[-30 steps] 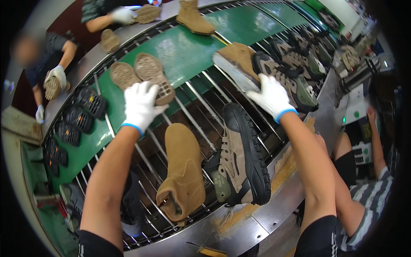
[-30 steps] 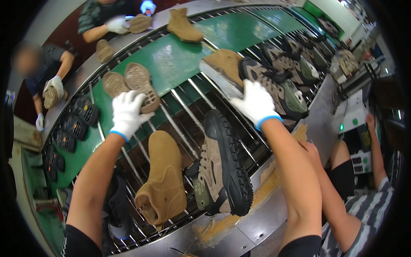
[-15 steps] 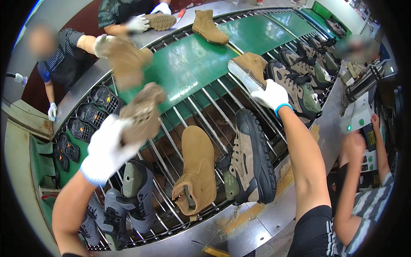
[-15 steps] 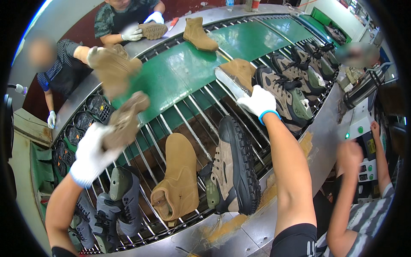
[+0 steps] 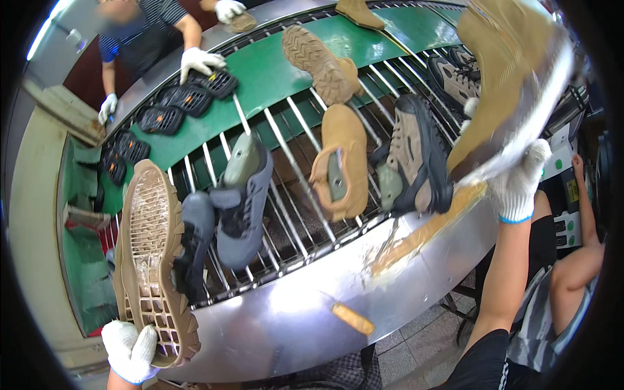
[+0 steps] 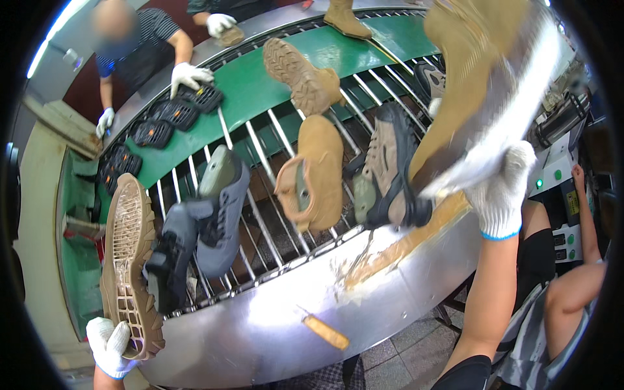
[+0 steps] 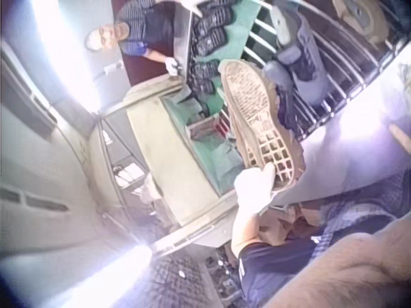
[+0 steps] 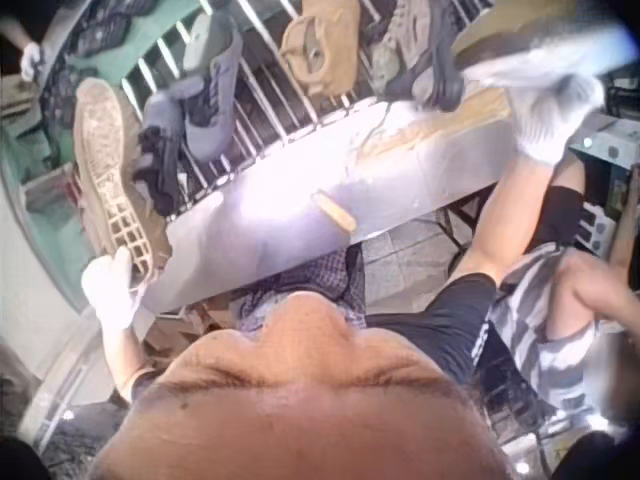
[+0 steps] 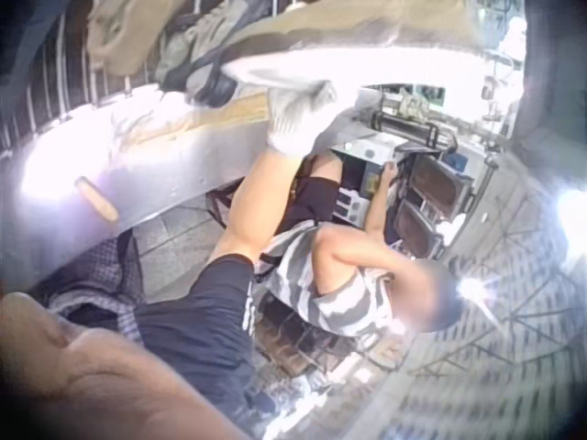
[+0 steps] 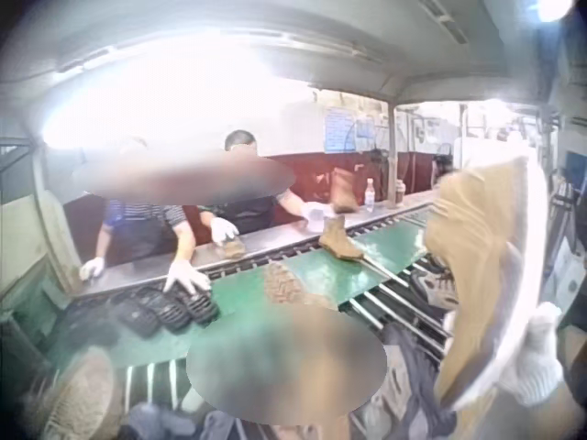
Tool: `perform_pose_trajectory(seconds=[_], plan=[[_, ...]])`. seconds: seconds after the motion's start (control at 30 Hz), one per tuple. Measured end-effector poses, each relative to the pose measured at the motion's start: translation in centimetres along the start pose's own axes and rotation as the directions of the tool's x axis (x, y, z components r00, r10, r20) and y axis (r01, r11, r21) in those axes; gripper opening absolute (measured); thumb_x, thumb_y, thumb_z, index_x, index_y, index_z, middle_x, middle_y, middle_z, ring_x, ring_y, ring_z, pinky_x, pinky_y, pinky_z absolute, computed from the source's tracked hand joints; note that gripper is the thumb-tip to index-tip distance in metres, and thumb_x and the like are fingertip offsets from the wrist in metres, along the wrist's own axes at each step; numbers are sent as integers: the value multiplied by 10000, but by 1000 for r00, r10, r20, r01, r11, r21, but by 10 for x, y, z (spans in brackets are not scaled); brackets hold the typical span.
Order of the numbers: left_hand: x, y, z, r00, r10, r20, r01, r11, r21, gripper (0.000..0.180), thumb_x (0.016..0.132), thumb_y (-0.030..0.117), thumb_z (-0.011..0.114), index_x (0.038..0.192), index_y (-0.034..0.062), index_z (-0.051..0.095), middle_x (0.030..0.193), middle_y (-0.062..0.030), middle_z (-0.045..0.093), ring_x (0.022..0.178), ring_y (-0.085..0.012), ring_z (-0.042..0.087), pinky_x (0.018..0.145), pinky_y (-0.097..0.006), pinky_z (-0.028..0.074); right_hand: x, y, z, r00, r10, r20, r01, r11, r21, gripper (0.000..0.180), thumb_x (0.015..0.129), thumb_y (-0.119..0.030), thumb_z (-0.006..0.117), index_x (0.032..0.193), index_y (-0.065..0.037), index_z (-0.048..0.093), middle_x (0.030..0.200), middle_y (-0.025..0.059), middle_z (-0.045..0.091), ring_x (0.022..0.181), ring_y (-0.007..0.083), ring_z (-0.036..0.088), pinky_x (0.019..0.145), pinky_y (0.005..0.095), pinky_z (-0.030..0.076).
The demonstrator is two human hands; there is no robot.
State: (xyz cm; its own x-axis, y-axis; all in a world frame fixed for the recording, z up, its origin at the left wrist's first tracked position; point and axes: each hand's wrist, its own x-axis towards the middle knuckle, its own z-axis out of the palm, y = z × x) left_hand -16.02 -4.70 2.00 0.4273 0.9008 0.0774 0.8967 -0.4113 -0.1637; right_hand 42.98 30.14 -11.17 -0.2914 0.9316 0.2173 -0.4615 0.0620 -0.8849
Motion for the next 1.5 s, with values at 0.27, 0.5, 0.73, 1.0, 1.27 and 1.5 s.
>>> perform_pose_trajectory(seconds=[0.27, 0.5, 0.73, 1.0, 1.27, 1.5], plan=[[-225, 82, 91, 945, -327, -34, 328, 944, 32, 569, 616, 178, 905, 1143, 26, 751, 924, -135, 639, 783, -353, 634, 668, -482, 510, -187, 121, 218, 1000, 2, 23, -4, 995, 98, 773, 1054, -372, 734, 1631, 3, 382, 1580, 223, 541, 1424, 363, 578, 1185, 525, 512], [-238, 195, 68, 694, -545, 471, 400, -252, -881, 1002, 848, 452, 916, 1629, 56, 431, 1510, -200, 557, 1337, -430, 596, 1131, -545, 522, -299, 119, 355, 909, 128, 396, -81, 988, -132, 703, 1096, -354, 668, 1644, -32, 368, 1644, 172, 465, 1544, 290, 436, 1306, 469, 363], [-184, 228, 196, 888, -331, 320, 120, -504, -855, 738, 1129, 576, 465, 1649, 59, 389, 1558, -187, 537, 1359, -380, 594, 1139, -535, 529, -282, 92, 379, 625, 288, 725, 503, 561, -657, 740, 971, -411, 741, 1613, -135, 496, 1658, 265, 459, 1513, 446, 476, 1266, 485, 390], [-179, 185, 176, 737, -394, 550, -155, -889, -430, 902, 1049, 712, 501, 1636, 37, 383, 1515, -254, 571, 1366, -456, 593, 1168, -594, 514, -96, 162, 230, 971, -156, -182, -126, 317, -940, 1095, 794, -522, 910, 1618, 9, 422, 1585, 304, 507, 1453, 442, 533, 1187, 508, 461], [-184, 182, 158, 764, -425, 485, -220, -879, -424, 904, 968, 441, 786, 1634, 37, 327, 1467, -198, 576, 1276, -329, 671, 1060, -496, 612, -12, 235, 109, 948, -285, -141, 40, 546, -837, 839, 872, -370, 886, 1546, -13, 537, 1442, 202, 672, 1288, 334, 674, 1108, 421, 520], [-189, 178, 141, 742, -503, 443, -198, -796, -572, 902, 994, 390, 738, 1680, 44, 266, 1532, -184, 535, 1353, -308, 625, 1122, -470, 566, -104, 98, 106, 950, 168, -263, -271, 863, -427, 689, 947, -126, 833, 1556, 6, 541, 1411, 129, 692, 1211, 239, 696, 1039, 391, 581]])
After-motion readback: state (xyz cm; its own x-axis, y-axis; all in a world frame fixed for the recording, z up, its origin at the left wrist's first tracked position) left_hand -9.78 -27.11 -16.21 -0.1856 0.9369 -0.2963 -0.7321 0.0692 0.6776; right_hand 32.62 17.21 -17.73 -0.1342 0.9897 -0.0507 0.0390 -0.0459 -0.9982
